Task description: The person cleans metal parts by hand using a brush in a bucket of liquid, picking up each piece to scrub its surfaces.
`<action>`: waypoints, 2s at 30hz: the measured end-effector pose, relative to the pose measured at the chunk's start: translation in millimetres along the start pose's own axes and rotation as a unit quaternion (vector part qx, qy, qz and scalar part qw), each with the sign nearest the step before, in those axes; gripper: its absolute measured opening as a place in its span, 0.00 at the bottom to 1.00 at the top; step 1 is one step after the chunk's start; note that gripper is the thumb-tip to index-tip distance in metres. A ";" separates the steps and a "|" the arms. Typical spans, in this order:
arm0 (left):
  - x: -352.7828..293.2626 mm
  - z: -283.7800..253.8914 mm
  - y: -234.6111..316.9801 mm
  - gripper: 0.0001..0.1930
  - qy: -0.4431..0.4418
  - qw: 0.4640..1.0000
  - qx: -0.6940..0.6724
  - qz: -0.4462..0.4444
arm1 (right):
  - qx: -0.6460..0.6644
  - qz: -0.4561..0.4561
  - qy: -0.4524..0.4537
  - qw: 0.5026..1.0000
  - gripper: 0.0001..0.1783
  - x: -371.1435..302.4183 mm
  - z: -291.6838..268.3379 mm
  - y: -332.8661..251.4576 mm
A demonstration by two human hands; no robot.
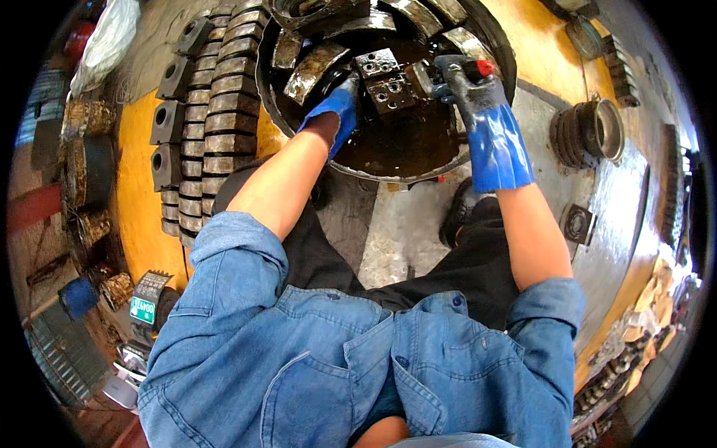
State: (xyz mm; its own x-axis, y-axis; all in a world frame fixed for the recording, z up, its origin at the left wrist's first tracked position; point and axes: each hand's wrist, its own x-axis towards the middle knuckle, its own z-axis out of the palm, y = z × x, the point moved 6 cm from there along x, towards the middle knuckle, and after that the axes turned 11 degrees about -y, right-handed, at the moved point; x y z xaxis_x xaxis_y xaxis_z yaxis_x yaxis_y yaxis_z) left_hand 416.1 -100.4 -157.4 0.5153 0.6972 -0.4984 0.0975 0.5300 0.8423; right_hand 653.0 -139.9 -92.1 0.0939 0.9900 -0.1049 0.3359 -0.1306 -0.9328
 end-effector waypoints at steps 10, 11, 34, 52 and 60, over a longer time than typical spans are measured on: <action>5.0 -10.8 -22.2 0.39 0.019 0.999 0.023 -0.011 | 0.109 -0.115 -0.057 0.986 0.11 -2.6 35.4 -51.0; -1.7 -8.3 -16.0 0.37 0.021 1.000 0.012 -0.009 | 0.094 -0.087 -0.038 0.991 0.11 3.3 35.3 -42.8; 25.5 -17.3 -34.8 0.26 -0.010 0.995 0.070 0.069 | 0.257 -0.095 -0.058 0.960 0.10 27.0 49.3 -20.5; 33.1 -24.0 -63.2 0.27 0.046 0.998 -0.031 -0.042 | -0.091 -0.176 -0.126 0.972 0.10 4.2 21.8 -49.3; 22.9 -17.4 -38.3 0.26 0.046 0.996 0.057 0.053 | -0.099 -0.171 -0.175 0.964 0.11 -1.6 18.9 -48.0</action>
State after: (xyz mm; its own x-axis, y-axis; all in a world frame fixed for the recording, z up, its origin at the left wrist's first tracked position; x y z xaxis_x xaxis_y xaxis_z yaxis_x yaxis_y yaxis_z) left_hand 409.4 -96.3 -204.7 0.4484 0.7900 -0.4181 0.1465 0.3965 0.9063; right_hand 619.0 -134.2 -53.6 -0.3654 0.9292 0.0549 0.4672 0.2340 -0.8526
